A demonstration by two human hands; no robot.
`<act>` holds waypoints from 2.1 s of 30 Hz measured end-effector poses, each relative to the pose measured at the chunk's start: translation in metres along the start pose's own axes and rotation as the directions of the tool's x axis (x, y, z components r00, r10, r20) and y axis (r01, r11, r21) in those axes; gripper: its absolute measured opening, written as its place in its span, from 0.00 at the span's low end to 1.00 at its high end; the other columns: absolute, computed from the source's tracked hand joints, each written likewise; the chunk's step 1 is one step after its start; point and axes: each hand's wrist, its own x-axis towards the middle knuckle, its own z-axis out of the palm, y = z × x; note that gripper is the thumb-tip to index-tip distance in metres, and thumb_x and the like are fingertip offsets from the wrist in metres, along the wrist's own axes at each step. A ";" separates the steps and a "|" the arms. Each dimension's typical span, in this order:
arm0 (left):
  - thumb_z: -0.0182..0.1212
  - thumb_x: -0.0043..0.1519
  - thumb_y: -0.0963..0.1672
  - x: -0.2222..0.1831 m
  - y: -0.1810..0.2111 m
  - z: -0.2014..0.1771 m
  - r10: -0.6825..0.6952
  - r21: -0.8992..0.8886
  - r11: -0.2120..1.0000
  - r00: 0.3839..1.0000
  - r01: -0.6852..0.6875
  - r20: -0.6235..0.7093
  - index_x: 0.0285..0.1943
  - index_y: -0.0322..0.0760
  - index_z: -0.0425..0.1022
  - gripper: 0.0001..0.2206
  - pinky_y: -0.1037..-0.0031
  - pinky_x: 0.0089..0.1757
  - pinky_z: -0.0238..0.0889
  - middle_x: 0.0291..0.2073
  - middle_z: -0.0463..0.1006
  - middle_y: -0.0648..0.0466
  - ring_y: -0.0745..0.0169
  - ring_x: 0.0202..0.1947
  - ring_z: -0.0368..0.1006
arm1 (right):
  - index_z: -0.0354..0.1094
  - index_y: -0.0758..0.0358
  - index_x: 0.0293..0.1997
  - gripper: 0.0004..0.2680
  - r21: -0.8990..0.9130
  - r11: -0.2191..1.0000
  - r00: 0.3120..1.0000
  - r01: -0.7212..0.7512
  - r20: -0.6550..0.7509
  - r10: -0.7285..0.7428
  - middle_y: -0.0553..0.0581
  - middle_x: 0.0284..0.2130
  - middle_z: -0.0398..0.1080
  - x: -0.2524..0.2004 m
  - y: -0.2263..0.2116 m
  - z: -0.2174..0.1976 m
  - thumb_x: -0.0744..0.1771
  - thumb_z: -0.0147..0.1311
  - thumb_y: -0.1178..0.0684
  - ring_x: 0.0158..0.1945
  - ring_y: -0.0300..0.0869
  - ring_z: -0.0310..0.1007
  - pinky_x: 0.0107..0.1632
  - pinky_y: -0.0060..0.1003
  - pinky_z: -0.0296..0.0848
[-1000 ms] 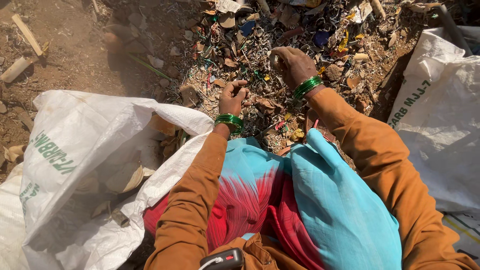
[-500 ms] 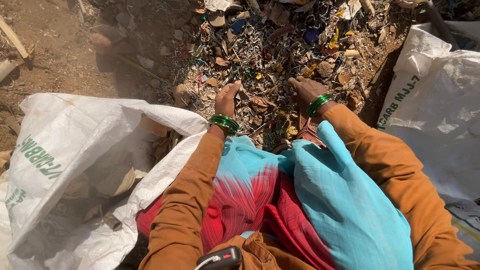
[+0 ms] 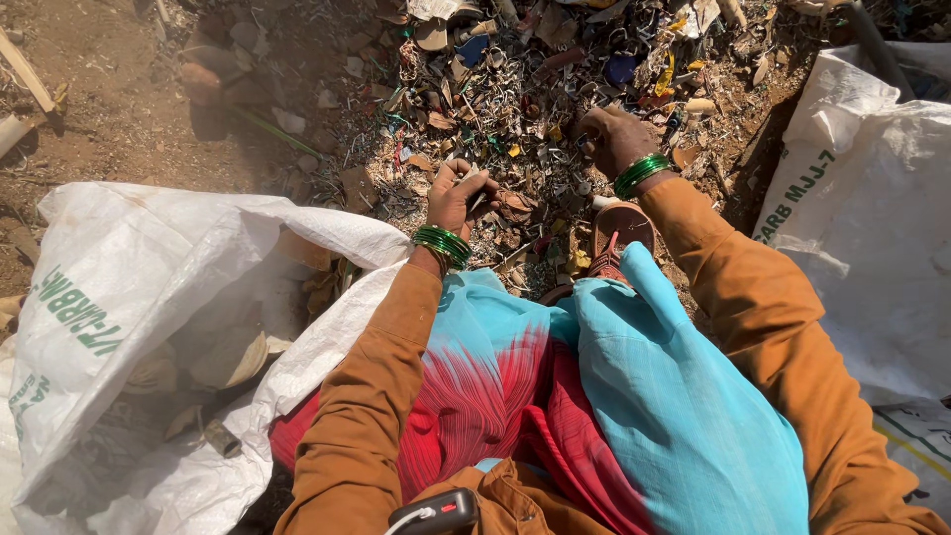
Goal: The person sits on the ground and sorts through a pile of waste and debris by hand, picking up small items, unfolding some of them, and placing them into a white sack.
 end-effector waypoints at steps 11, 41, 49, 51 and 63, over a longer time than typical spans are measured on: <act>0.57 0.69 0.44 0.002 -0.010 -0.004 -0.025 0.166 0.986 0.999 0.019 0.036 0.56 0.37 0.70 0.10 0.72 0.33 0.77 0.32 0.79 0.51 0.63 0.31 0.79 | 0.68 0.53 0.54 0.09 -0.043 0.995 0.995 0.092 0.051 -0.090 0.58 0.45 0.75 -0.023 -0.011 -0.014 0.68 0.57 0.52 0.45 0.50 0.78 0.45 0.47 0.80; 0.63 0.65 0.49 0.009 -0.030 -0.015 -0.085 0.197 0.977 0.996 0.078 0.030 0.47 0.38 0.74 0.12 0.73 0.31 0.76 0.33 0.79 0.53 0.66 0.30 0.77 | 0.70 0.58 0.46 0.12 0.217 0.909 0.931 -0.354 0.172 0.322 0.60 0.38 0.75 -0.028 -0.031 0.019 0.65 0.68 0.47 0.40 0.51 0.76 0.43 0.53 0.76; 0.63 0.66 0.49 0.007 -0.029 -0.015 -0.123 0.253 0.961 0.992 0.113 0.027 0.48 0.37 0.75 0.12 0.74 0.32 0.75 0.35 0.80 0.54 0.67 0.30 0.77 | 0.69 0.61 0.42 0.07 0.560 0.801 0.961 -0.213 0.266 0.070 0.63 0.35 0.75 -0.044 -0.041 0.063 0.70 0.65 0.53 0.34 0.45 0.75 0.40 0.47 0.75; 0.62 0.66 0.49 0.007 -0.027 -0.015 -0.115 0.275 0.956 0.993 0.105 0.020 0.48 0.37 0.75 0.12 0.74 0.32 0.75 0.35 0.80 0.54 0.67 0.31 0.77 | 0.65 0.60 0.42 0.07 0.930 0.204 0.948 -0.307 0.317 -0.016 0.56 0.33 0.71 -0.040 -0.030 0.050 0.70 0.63 0.57 0.31 0.39 0.72 0.34 0.39 0.75; 0.64 0.65 0.47 0.009 -0.034 -0.020 -0.137 0.298 0.947 0.990 0.121 0.033 0.48 0.36 0.75 0.11 0.75 0.32 0.75 0.35 0.79 0.54 0.67 0.31 0.77 | 0.65 0.62 0.58 0.14 0.527 0.740 0.886 -0.419 0.056 0.461 0.65 0.46 0.75 0.040 -0.035 0.029 0.67 0.59 0.52 0.43 0.48 0.74 0.46 0.45 0.73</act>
